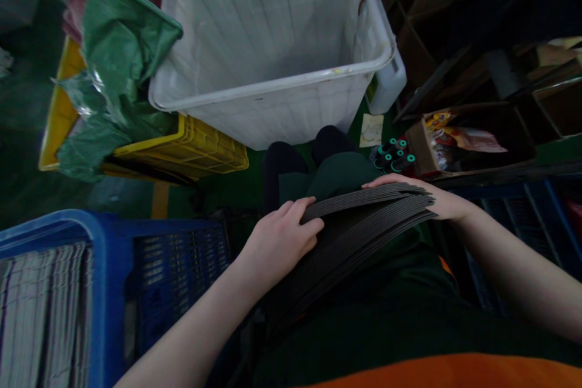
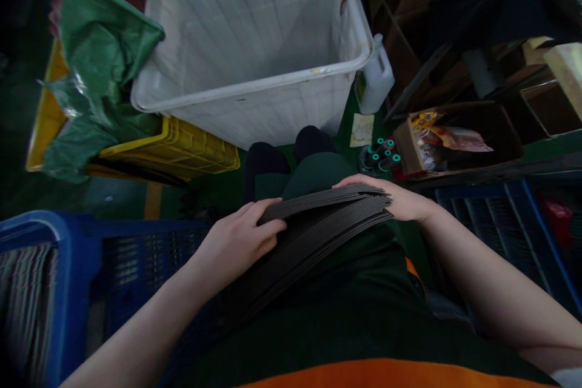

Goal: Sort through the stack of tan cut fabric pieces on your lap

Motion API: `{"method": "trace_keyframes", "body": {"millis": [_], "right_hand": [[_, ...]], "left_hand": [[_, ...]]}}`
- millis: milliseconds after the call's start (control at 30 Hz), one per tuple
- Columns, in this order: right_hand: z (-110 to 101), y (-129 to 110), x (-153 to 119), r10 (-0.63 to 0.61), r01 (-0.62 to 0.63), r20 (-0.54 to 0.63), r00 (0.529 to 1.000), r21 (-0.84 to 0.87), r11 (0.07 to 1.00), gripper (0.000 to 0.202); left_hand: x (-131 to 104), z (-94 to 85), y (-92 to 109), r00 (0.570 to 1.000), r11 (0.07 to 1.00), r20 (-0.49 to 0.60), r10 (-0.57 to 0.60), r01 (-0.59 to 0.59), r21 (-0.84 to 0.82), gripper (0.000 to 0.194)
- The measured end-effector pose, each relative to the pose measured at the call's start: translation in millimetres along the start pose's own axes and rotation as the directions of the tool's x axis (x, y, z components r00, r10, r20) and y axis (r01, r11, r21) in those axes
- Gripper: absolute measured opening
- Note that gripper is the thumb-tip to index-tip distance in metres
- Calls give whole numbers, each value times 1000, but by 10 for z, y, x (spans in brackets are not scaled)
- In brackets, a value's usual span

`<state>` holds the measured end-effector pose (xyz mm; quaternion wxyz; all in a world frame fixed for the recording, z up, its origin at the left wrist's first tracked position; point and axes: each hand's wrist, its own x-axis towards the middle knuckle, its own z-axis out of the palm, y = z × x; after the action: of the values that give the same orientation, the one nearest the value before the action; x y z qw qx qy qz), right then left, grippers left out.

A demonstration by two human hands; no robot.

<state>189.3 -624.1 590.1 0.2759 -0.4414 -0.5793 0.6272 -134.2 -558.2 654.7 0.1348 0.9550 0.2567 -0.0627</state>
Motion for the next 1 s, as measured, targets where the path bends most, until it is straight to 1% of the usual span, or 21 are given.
{"method": "trace_keyframes", "body": {"millis": [33,100,167,200,233,300,333,400,433,467,567,667,733,833,900,1000], "right_hand": [[9,19,-9,-12,12,-18,1000,-21,1000,67],[25,63,-45,-45,36,-93,995,-92,995,83],[40,87,-105,-102,55,-192,976,-239,970,94],[47,84,-142,-146,60,-231,962,-343,937,95],[56,69,-183,-199,64,-253,947,-458,887,95],[83,3,-271,-317,74,-238,918,-682,727,91],[103,-44,-316,-359,70,-214,909,-768,636,87],[158,-152,-398,-387,32,-180,904,-875,482,75],[190,-210,-433,-380,8,-173,909,-903,430,70],[223,-270,-463,-361,-13,-170,917,-918,398,67],[306,-440,-512,-273,-51,-158,949,-931,362,66],[335,-568,-505,-224,-57,-137,965,-942,332,66],[334,-626,-487,-222,-62,-131,966,-953,296,67],[363,-697,-449,-228,-97,-154,961,-965,242,68],[445,-736,-396,-248,-102,-157,956,-970,222,63],[665,-760,-234,-256,-72,-131,958,-971,227,48]], "left_hand": [[8,14,9,1000,1000,-10,-19,20,4,21],[18,34,24,999,999,-21,-48,48,1,26],[18,38,29,998,998,5,-56,56,9,29],[18,35,27,998,998,23,-53,53,17,32],[18,30,21,998,998,40,-51,51,22,37],[21,20,5,997,998,55,-53,52,21,48],[25,16,-3,997,998,56,-55,54,16,51],[34,12,-17,997,998,54,-58,57,14,57],[38,12,-21,997,998,53,-60,59,18,60],[42,12,-23,997,998,50,-64,63,26,64],[50,10,-23,996,996,51,-78,75,49,72],[59,3,-28,995,996,54,-84,82,42,73],[64,-2,-37,994,996,56,-92,91,21,73],[68,-2,-49,994,995,49,-102,102,-13,72],[67,1,-53,994,994,35,-100,101,-29,71],[70,5,-55,995,994,15,-96,97,-45,69]]}}
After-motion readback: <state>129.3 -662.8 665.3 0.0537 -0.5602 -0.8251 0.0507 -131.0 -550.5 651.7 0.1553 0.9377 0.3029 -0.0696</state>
